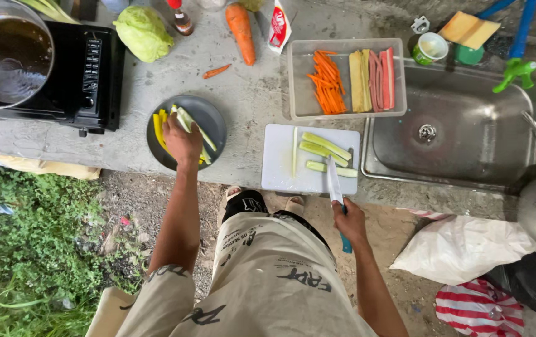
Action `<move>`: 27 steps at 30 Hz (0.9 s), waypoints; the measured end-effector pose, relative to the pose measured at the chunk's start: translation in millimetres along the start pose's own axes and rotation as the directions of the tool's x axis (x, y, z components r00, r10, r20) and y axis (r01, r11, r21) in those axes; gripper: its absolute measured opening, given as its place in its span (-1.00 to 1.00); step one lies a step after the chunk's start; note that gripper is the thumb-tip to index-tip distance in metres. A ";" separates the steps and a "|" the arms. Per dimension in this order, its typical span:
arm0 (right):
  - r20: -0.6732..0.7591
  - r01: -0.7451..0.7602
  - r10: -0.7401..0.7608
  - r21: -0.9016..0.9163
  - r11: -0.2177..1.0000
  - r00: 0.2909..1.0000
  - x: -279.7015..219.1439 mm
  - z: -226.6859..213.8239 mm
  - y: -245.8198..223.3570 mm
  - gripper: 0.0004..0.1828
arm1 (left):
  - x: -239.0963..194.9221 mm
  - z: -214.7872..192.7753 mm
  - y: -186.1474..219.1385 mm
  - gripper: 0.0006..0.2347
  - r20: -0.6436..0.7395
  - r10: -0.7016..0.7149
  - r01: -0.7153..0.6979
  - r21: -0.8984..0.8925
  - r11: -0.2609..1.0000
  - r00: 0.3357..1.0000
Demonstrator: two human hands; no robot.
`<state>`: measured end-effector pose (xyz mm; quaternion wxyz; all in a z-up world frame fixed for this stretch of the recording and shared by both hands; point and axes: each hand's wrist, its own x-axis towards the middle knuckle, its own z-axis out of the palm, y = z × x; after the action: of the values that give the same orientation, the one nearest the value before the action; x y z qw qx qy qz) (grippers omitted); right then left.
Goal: The person slices a cucumber into long, thin strips on a white cutting board using a knife. The sliced cucumber pieces are then transferred to a grey plate containing yellow vegetable strips.
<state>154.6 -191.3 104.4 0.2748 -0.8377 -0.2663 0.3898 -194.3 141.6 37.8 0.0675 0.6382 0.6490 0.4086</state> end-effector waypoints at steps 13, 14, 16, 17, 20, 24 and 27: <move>0.036 0.053 -0.055 0.056 0.997 0.998 16.0 -24.0 27.8 -0.71 | -135.1 107.6 183.4 -0.48 0.863 -0.151 -0.010 0.178 0.984 0.482; 0.038 0.056 -0.058 0.049 0.997 0.998 17.3 -27.1 31.8 -0.71 | -136.7 110.7 182.9 -0.47 0.870 -0.147 -0.030 0.183 0.983 0.470; 0.049 0.081 -0.082 0.024 0.996 0.995 22.5 -29.8 36.0 -0.71 | -133.9 115.6 178.5 -0.48 0.865 -0.167 -0.036 0.209 0.977 0.474; 0.056 0.096 -0.096 0.003 0.995 0.994 23.7 -31.1 37.2 -0.71 | -134.1 117.4 177.7 -0.51 0.856 -0.191 -0.020 0.228 0.973 0.481; 0.057 0.119 -0.117 -0.034 0.992 0.992 26.3 -26.8 34.0 -0.71 | -121.8 103.1 146.3 -0.65 0.778 -0.260 0.196 0.178 0.964 0.572; 0.043 0.124 -0.123 -0.025 0.992 0.992 26.9 -17.9 23.8 -0.67 | -82.6 54.3 62.0 -0.79 0.480 -0.206 0.270 -0.069 0.960 0.853; 0.050 0.104 -0.103 -0.014 0.994 0.993 25.7 -4.8 7.0 -0.68 | -40.8 9.4 -1.5 -0.85 0.303 -0.336 0.359 -0.021 0.933 0.892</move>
<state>174.3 -180.5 89.3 0.2810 -0.8151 -0.3194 0.3933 -182.5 110.0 13.0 0.2593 0.5624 0.7192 0.3148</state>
